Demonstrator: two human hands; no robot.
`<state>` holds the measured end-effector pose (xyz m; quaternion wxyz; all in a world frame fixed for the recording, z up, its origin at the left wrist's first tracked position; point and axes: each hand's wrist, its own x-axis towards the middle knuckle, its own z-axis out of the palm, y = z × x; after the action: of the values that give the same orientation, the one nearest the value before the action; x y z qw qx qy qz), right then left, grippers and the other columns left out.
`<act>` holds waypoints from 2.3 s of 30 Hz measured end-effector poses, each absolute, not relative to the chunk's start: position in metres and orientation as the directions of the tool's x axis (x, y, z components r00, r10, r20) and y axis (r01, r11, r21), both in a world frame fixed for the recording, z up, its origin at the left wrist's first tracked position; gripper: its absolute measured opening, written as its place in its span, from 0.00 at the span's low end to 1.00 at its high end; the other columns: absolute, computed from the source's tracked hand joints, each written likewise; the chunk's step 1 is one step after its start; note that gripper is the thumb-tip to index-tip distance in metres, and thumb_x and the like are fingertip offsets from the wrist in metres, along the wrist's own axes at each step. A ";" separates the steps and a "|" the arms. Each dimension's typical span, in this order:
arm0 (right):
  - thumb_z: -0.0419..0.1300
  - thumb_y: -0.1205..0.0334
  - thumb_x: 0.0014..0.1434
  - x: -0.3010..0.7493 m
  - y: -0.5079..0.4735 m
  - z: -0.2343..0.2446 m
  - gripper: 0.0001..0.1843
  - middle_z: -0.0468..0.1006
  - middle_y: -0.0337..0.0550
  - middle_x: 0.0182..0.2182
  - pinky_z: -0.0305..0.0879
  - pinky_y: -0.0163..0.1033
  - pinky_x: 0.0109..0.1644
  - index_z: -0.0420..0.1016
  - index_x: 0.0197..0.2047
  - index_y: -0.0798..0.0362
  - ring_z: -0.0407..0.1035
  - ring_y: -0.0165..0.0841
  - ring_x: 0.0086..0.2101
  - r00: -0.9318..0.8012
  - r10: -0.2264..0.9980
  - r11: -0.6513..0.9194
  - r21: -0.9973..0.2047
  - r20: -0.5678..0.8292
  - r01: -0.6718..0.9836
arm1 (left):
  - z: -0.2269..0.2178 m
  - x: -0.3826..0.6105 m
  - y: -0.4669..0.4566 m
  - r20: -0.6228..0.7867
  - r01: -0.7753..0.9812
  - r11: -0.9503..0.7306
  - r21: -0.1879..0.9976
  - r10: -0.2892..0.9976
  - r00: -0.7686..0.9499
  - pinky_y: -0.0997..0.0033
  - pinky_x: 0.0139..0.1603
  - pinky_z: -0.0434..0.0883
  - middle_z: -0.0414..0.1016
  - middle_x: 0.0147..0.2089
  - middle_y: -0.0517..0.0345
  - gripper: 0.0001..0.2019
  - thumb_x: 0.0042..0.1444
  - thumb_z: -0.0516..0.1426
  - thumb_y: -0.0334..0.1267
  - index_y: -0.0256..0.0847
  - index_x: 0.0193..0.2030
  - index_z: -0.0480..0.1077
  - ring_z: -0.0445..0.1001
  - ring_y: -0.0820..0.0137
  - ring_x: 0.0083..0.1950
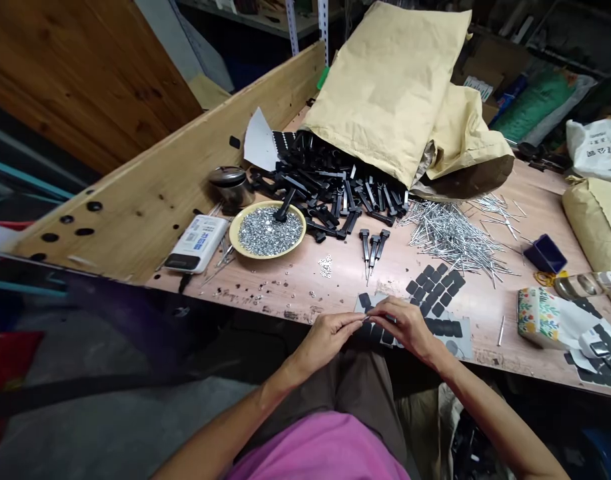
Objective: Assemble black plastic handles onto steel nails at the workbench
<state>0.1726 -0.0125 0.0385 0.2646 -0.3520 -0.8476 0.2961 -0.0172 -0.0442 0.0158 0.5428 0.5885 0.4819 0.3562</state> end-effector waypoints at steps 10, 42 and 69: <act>0.50 0.49 0.63 0.176 -0.016 0.038 0.20 0.76 0.43 0.26 0.67 0.33 0.32 0.75 0.31 0.53 0.71 0.30 0.27 -0.538 0.817 0.504 -0.714 0.209 0.487 | 0.000 -0.014 -0.041 -0.021 0.224 -0.069 0.972 0.926 0.378 0.75 0.26 0.68 0.77 0.26 0.56 0.17 0.59 0.50 0.44 0.38 0.43 0.76 0.71 0.72 0.24; 0.52 0.64 0.63 -0.134 0.110 0.036 0.11 0.74 0.47 0.44 0.59 0.40 0.44 0.75 0.41 0.52 0.65 0.38 0.46 -0.860 0.509 0.835 -0.258 0.030 0.485 | -0.019 -0.057 -0.065 -0.359 -0.016 0.361 0.932 0.930 0.077 0.75 0.22 0.53 0.58 0.17 0.64 0.18 0.54 0.51 0.46 0.35 0.31 0.77 0.54 0.76 0.20; 0.51 0.67 0.60 0.062 0.091 -0.019 0.09 0.73 0.46 0.36 0.47 0.36 0.26 0.73 0.36 0.54 0.68 0.31 0.28 -0.496 0.846 0.478 -0.132 -0.195 0.868 | -0.032 -0.115 -0.026 -0.181 0.172 0.291 0.941 0.864 -0.471 0.71 0.32 0.68 0.77 0.28 0.54 0.17 0.49 0.54 0.48 0.37 0.34 0.76 0.73 0.68 0.29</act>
<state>0.0616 0.0906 -0.0190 -0.0516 -0.4995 -0.8581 0.1069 -0.1150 -0.0257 -0.0319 0.3656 0.3620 0.7154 0.4727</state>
